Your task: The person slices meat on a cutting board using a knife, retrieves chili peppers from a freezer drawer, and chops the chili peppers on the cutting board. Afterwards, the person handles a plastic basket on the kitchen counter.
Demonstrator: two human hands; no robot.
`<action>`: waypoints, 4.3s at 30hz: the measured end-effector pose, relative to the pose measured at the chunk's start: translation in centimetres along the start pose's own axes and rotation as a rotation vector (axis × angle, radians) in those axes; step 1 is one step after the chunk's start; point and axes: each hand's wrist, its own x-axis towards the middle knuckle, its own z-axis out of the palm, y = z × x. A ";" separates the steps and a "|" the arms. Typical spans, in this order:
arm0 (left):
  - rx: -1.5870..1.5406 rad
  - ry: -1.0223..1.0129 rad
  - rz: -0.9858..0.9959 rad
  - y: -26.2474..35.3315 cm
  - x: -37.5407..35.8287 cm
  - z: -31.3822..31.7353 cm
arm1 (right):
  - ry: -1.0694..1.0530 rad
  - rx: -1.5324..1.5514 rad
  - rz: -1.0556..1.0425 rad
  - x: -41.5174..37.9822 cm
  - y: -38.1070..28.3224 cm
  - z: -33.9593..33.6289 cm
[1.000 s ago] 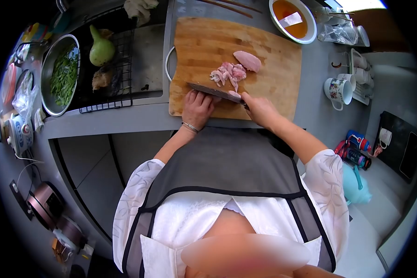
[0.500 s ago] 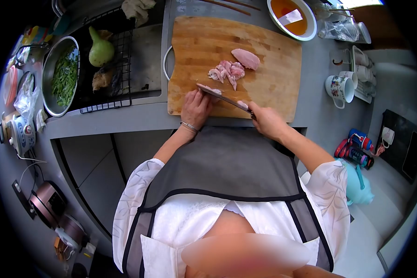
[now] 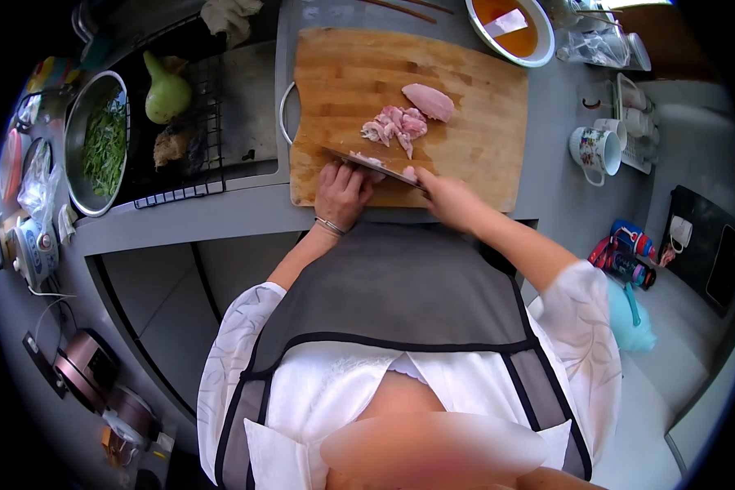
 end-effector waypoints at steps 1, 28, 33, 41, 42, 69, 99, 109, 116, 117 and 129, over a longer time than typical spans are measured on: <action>-0.012 -0.034 -0.026 0.2 -0.1 0.0 | 0.031 0.011 -0.011 0.8 -0.8 0.2; 0.032 -0.065 -0.074 0.5 -0.7 0.7 | 0.004 0.080 -0.186 2.5 0.3 -0.5; -0.014 0.020 0.023 0.6 0.3 0.1 | 0.105 0.130 -0.064 0.1 2.2 1.9; 0.034 -0.018 -0.050 -0.2 -0.6 0.6 | 0.058 0.026 -0.159 4.5 -0.4 -0.1; 0.043 0.011 -0.038 -0.3 -0.5 0.5 | 0.005 -0.025 -0.130 3.6 0.5 -1.1; 0.014 0.064 0.016 0.1 -0.3 0.5 | -0.025 0.105 0.018 -2.2 2.0 0.0; -0.053 -0.057 -0.003 -0.7 -0.3 -0.7 | 0.006 0.137 -0.043 -2.8 -0.4 -2.0; -0.083 -0.075 -0.008 -0.3 -1.2 -0.2 | 0.103 0.174 -0.110 1.7 -0.9 2.2; -0.034 -0.074 -0.044 -0.4 -2.2 -0.1 | -0.013 0.068 0.006 -1.9 1.5 1.8; -0.047 -0.065 -0.033 -0.2 -1.8 -0.2 | -0.083 0.127 0.051 -2.4 1.8 1.4; -0.103 -0.038 0.053 -0.6 -0.8 -0.9 | -0.053 0.217 -0.051 1.5 2.0 -2.7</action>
